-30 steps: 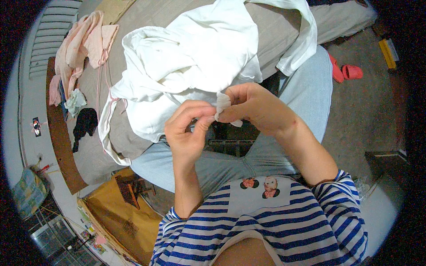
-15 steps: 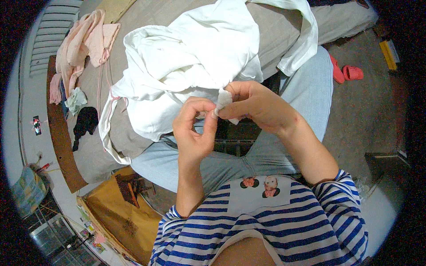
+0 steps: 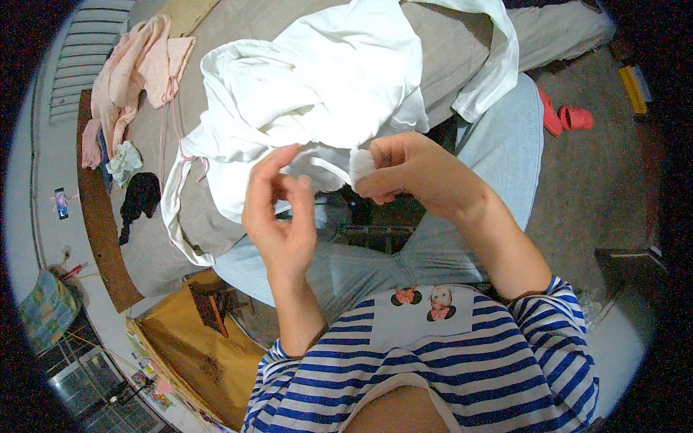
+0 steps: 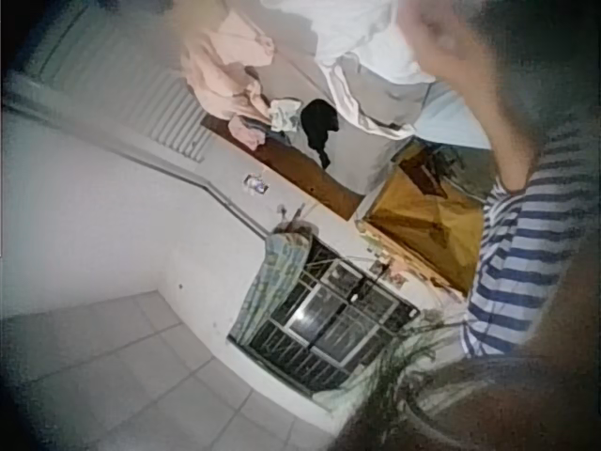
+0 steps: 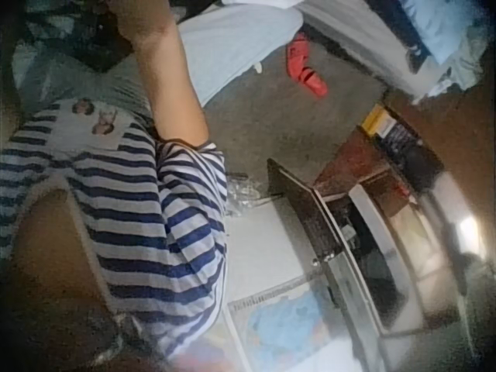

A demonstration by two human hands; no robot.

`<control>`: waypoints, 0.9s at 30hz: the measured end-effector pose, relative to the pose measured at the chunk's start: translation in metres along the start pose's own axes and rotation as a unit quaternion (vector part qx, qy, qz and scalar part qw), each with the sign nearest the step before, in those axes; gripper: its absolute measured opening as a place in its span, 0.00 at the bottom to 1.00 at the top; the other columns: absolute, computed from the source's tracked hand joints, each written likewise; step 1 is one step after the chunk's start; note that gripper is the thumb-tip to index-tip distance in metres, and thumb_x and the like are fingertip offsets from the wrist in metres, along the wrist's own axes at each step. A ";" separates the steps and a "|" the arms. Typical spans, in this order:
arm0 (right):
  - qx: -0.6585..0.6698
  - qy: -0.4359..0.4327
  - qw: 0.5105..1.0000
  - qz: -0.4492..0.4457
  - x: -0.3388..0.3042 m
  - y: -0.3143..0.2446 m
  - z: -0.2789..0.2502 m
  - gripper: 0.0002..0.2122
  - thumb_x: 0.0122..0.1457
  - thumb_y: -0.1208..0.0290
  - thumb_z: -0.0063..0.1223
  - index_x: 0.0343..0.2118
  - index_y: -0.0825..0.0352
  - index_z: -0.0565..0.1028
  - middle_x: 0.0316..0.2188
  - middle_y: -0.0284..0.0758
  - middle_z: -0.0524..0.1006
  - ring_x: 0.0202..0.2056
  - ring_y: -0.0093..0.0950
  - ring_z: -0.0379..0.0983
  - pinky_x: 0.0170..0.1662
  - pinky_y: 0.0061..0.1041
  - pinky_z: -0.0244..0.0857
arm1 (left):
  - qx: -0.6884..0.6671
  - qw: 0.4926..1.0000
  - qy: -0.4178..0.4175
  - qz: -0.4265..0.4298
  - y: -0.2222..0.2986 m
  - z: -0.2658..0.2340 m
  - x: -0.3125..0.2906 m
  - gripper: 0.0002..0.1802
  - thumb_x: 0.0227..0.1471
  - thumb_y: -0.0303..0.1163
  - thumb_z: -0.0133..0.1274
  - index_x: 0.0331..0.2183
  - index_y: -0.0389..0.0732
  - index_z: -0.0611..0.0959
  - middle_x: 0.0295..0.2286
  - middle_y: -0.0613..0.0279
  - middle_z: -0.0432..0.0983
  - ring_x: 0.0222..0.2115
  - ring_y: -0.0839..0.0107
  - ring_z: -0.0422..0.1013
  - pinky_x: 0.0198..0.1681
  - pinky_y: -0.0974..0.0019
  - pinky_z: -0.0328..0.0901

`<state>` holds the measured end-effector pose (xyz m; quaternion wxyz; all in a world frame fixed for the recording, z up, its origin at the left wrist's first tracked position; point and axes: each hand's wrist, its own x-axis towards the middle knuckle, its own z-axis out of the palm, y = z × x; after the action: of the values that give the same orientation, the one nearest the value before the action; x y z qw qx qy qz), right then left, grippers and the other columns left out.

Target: The person sits on the floor and repeatedly ties and adjusts a knot in a white drawstring attached to a white hoodie. The hands manipulate the string to form and tighten the knot throughout the clip.

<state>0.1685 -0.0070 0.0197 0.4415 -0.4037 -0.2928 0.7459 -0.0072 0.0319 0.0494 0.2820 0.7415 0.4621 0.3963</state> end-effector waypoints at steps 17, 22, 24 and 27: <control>-0.024 0.145 0.984 -0.103 -0.018 0.018 0.010 0.12 0.46 0.71 0.56 0.32 0.71 0.72 0.25 0.31 0.75 0.27 0.17 0.69 0.31 0.16 0.64 | -0.082 0.990 -0.112 -0.020 0.010 0.028 -0.008 0.10 0.41 0.17 0.50 0.31 0.34 0.76 0.21 0.61 0.69 0.20 0.76 0.66 0.23 0.76 0.62; 0.046 0.164 0.981 -0.094 -0.025 0.018 0.016 0.10 0.48 0.74 0.54 0.33 0.72 0.71 0.26 0.30 0.74 0.27 0.16 0.68 0.31 0.15 0.63 | -0.030 0.995 -0.089 0.021 0.011 0.032 -0.012 0.10 0.40 0.18 0.52 0.31 0.35 0.77 0.20 0.59 0.69 0.20 0.72 0.67 0.23 0.74 0.62; 0.051 0.158 0.982 -0.088 -0.027 0.018 0.016 0.09 0.48 0.75 0.53 0.33 0.71 0.71 0.25 0.29 0.73 0.27 0.16 0.68 0.30 0.15 0.63 | -0.041 0.996 -0.073 0.024 0.011 0.033 -0.014 0.10 0.40 0.18 0.52 0.31 0.35 0.77 0.20 0.59 0.69 0.19 0.71 0.67 0.23 0.73 0.62; 0.062 0.164 0.979 -0.100 -0.028 0.019 0.019 0.08 0.49 0.76 0.52 0.32 0.71 0.71 0.24 0.29 0.73 0.26 0.16 0.68 0.29 0.15 0.62 | -0.052 0.996 -0.064 0.023 0.009 0.034 -0.018 0.10 0.40 0.19 0.52 0.31 0.36 0.77 0.20 0.58 0.69 0.19 0.70 0.67 0.22 0.73 0.62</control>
<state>0.1521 -0.0421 0.0235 0.5800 -0.4610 -0.2089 0.6383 0.0209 0.0096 0.0331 0.3399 0.7600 0.4048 0.3782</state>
